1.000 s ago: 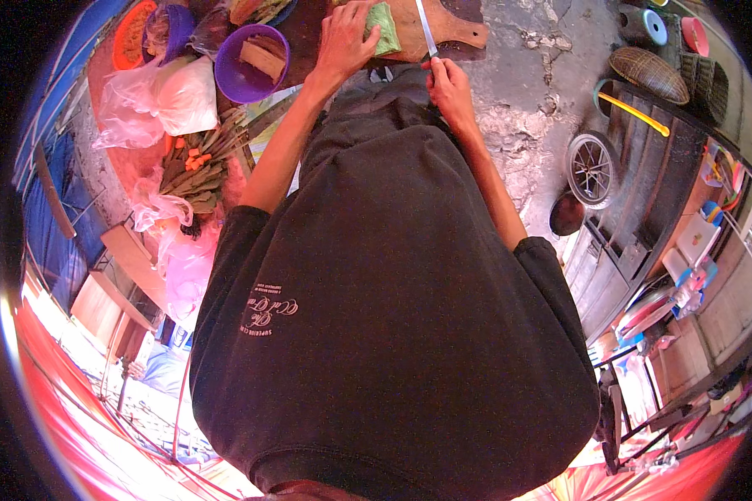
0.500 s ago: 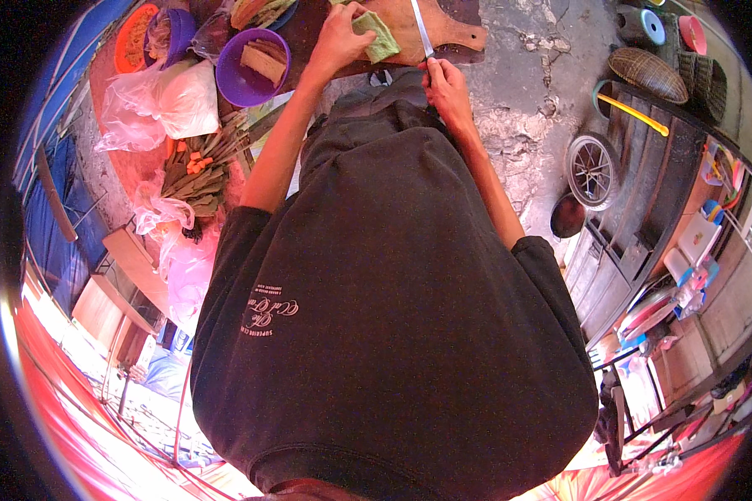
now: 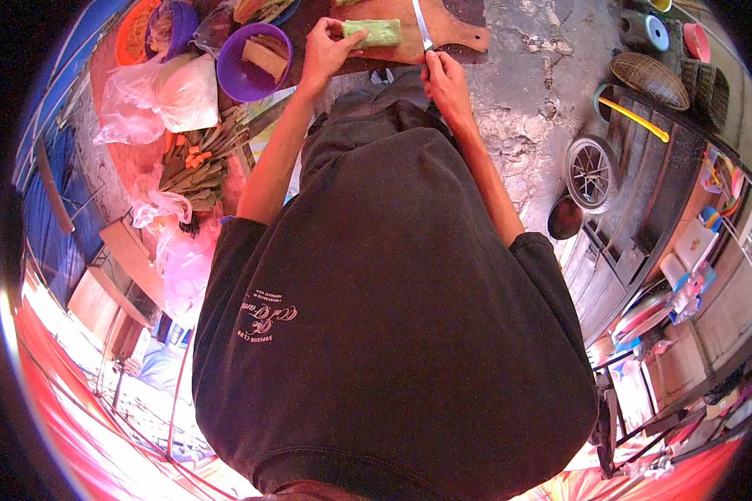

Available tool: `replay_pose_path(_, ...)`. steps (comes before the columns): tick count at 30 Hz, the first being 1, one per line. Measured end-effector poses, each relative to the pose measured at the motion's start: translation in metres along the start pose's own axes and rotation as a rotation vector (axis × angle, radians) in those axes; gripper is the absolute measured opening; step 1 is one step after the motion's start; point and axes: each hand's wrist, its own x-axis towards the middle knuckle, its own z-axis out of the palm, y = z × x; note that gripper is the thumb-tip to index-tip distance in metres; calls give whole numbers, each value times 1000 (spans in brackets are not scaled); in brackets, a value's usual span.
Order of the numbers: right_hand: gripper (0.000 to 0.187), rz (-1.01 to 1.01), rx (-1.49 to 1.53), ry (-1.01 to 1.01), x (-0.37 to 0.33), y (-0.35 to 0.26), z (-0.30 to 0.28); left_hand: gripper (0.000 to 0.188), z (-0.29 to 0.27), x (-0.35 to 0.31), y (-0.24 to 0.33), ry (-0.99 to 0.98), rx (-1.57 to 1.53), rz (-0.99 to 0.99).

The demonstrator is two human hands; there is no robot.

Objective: The person assembles small food wraps by placing a dark filling onto green sheets, rolling them into cylinders, and cutting them into uniform pieces with a knife. The cut pieces are placed into a purple bowl. The process repeats with multiple wraps.

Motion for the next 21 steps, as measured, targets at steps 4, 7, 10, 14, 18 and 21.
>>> replay_pose_path(4,35,0,-26,-13,2,1,3,53,12,-20,6,136,149,161)
replay_pose_path(7,36,-37,-144,-20,3,5,5,55,15,-30,15,186,383,278)
replay_pose_path(10,37,0,-222,-81,2,10,5,55,15,-35,25,182,564,304)
replay_pose_path(14,37,-11,-276,-81,-1,17,8,51,12,-36,32,180,603,344)
replay_pose_path(18,38,-39,-309,-58,-3,23,8,50,9,-35,30,179,640,328)
replay_pose_path(21,37,-57,-323,-51,-2,26,7,51,9,-36,29,173,651,318)
